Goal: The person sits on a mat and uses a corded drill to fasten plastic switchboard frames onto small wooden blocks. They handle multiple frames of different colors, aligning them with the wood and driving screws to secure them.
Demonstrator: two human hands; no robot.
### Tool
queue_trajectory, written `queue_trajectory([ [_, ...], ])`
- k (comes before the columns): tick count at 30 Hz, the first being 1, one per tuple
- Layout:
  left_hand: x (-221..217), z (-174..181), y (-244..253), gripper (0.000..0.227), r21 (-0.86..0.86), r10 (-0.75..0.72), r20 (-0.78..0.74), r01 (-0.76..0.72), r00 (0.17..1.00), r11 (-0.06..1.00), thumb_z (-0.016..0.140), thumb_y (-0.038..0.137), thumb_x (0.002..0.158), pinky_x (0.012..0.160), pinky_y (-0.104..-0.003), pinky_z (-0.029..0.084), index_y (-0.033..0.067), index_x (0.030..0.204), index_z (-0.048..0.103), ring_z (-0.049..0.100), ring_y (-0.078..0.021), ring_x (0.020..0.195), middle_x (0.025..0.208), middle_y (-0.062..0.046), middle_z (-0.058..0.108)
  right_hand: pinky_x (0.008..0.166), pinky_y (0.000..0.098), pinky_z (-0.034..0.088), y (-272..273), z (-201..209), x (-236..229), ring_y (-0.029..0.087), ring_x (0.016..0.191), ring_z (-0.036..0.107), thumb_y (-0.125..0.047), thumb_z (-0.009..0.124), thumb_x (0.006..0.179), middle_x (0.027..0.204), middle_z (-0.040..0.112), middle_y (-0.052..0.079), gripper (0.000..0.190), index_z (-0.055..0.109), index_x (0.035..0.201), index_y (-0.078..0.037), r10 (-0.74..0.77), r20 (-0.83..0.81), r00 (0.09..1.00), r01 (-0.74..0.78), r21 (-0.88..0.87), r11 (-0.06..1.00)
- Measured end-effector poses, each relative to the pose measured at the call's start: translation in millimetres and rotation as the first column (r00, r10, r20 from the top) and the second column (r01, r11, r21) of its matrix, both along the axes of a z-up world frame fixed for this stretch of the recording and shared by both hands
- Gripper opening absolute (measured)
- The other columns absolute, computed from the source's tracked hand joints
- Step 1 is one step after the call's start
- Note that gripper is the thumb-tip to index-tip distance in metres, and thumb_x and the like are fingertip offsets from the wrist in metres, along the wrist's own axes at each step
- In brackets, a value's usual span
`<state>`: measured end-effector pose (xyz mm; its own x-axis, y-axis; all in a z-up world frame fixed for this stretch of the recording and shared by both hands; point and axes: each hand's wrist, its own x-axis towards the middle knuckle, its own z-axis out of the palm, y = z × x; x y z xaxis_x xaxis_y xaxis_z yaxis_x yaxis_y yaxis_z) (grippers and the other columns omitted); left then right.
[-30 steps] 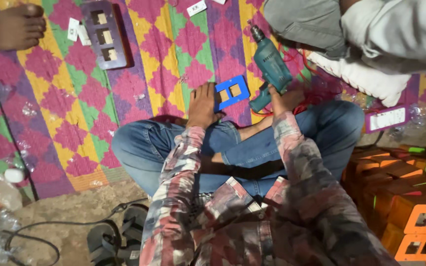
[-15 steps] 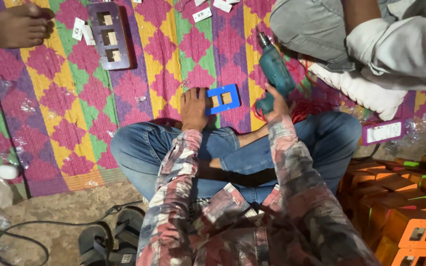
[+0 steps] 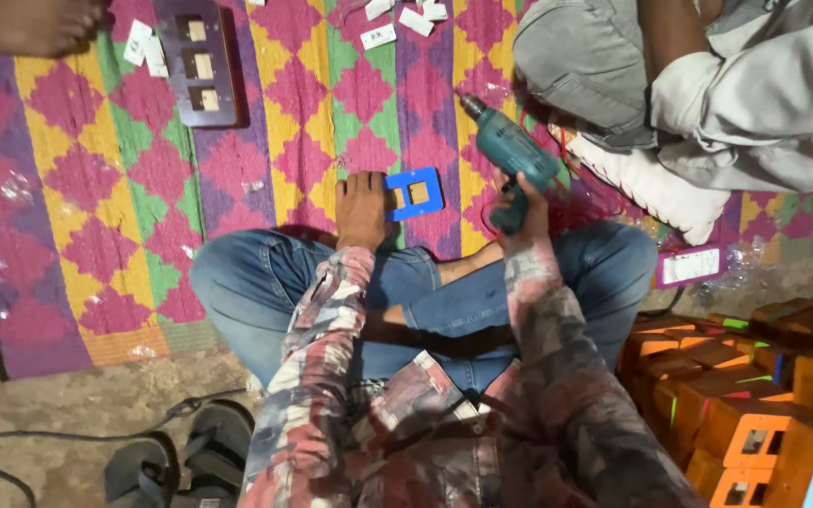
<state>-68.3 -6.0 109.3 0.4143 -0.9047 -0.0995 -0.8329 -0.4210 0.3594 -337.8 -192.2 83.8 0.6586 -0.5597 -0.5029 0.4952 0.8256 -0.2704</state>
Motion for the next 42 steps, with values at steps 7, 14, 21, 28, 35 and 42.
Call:
queue_trajectory([
  [7,-7,-8,0,0.070,-0.029,-0.005,0.073,0.007,0.997,1.000,0.094,0.027,0.050,0.089,-0.045,0.046,0.0080,0.111,0.064,0.063,-0.0306,0.103,0.106,-0.012,0.065,0.045,0.0255,0.044,36,156,-24,0.015,0.052,0.058,-0.013,0.070,0.086,0.095,0.078,0.010,0.030,0.069,0.113,0.000,0.010,-0.732,0.681,-0.506,-0.461,0.729],
  [14,-6,7,-1,0.076,-0.032,-0.021,0.031,0.022,0.999,0.999,0.098,0.036,0.041,0.086,-0.044,0.047,0.0079,0.104,0.065,0.064,-0.0301,0.098,0.101,-0.012,0.066,0.049,0.0281,0.049,59,210,-5,0.019,0.054,0.065,-0.005,0.071,0.092,0.071,0.069,0.015,0.016,0.068,0.101,0.007,0.073,-0.850,0.522,-0.765,-0.428,0.481],
  [21,-7,-1,-1,0.077,0.001,0.004,0.034,-0.004,0.999,1.000,0.098,0.034,0.040,0.088,-0.042,0.048,0.0094,0.106,0.065,0.064,-0.0276,0.099,0.101,-0.009,0.066,0.054,0.0254,0.051,73,216,32,0.014,0.059,0.067,-0.006,0.064,0.093,0.083,0.075,0.012,0.027,0.071,0.114,0.009,0.098,-0.856,0.507,-0.800,-0.425,0.424],
  [28,-11,-24,-7,0.059,-0.082,0.052,0.128,-0.041,0.990,0.996,0.091,0.024,0.053,0.087,-0.041,0.047,0.0107,0.105,0.066,0.063,-0.0277,0.099,0.101,-0.009,0.065,0.052,0.0270,0.051,74,216,33,0.016,0.056,0.065,-0.004,0.063,0.092,0.077,0.072,0.015,0.028,0.070,0.114,0.012,0.059,-0.883,0.466,-0.821,-0.406,0.401],
  [35,-9,-12,-4,0.067,-0.005,0.016,0.012,-0.016,1.000,1.000,0.090,0.025,0.046,0.087,-0.041,0.046,0.0086,0.106,0.066,0.063,-0.0278,0.099,0.103,-0.011,0.066,0.051,0.0282,0.051,70,204,20,0.018,0.057,0.066,-0.004,0.066,0.091,0.079,0.072,0.017,0.027,0.067,0.112,0.013,0.050,-0.880,0.473,-0.807,-0.410,0.424],
  [42,-10,-16,-3,0.058,-0.054,0.038,0.041,-0.036,0.998,0.998,0.089,0.021,0.052,0.086,-0.041,0.046,0.0102,0.105,0.067,0.063,-0.0277,0.099,0.102,-0.010,0.067,0.053,0.0272,0.052,68,200,18,0.018,0.059,0.068,-0.002,0.066,0.091,0.086,0.074,0.018,0.026,0.066,0.112,0.015,0.053,-0.859,0.509,-0.799,-0.448,0.402],
])
